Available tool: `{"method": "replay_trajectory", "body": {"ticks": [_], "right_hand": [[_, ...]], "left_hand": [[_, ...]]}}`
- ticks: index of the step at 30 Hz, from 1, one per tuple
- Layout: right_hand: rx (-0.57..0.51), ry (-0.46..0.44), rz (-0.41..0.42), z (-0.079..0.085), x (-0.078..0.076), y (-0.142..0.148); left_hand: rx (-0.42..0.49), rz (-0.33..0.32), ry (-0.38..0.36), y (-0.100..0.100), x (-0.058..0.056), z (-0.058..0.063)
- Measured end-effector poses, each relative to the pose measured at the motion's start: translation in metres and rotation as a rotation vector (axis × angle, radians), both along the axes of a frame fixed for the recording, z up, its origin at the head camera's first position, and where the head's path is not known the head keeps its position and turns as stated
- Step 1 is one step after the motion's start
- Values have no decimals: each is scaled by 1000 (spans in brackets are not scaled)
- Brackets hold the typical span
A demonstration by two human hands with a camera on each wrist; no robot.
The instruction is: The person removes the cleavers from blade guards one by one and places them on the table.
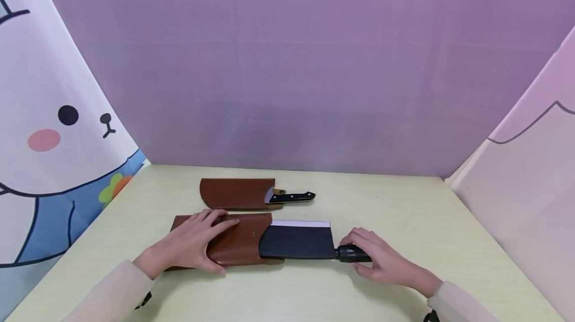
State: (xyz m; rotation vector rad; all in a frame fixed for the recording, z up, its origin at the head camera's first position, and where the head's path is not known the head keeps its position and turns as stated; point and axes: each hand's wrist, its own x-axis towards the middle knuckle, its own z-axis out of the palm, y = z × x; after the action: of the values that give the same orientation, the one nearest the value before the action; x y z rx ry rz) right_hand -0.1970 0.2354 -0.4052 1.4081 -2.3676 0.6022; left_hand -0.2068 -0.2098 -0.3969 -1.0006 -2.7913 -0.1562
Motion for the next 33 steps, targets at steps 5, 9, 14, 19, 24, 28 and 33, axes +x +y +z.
{"method": "replay_trajectory", "body": {"ticks": [5, 9, 14, 19, 24, 28, 33], "right_hand": [[-5, -2, -9, 0, 1, 4], [-11, -2, -15, 0, 2, 7], [-9, -3, -33, 1, 4, 10], [-7, -12, -47, 3, 6, 13], [-9, -11, -58, 3, 6, 15], [-8, -12, -67, 1, 6, 17], [-7, -11, -70, 0, 6, 19]], "left_hand": [[4, 9, -9, 0, 1, 0], [11, 2, 1, -1, 1, -1], [17, 3, -1, -2, 1, 0], [15, 19, -28, -3, 1, 1], [5, 20, -29, -5, 0, 0], [5, 22, -33, -6, 0, 0], [1, 33, -51, -8, 0, 0]]}}
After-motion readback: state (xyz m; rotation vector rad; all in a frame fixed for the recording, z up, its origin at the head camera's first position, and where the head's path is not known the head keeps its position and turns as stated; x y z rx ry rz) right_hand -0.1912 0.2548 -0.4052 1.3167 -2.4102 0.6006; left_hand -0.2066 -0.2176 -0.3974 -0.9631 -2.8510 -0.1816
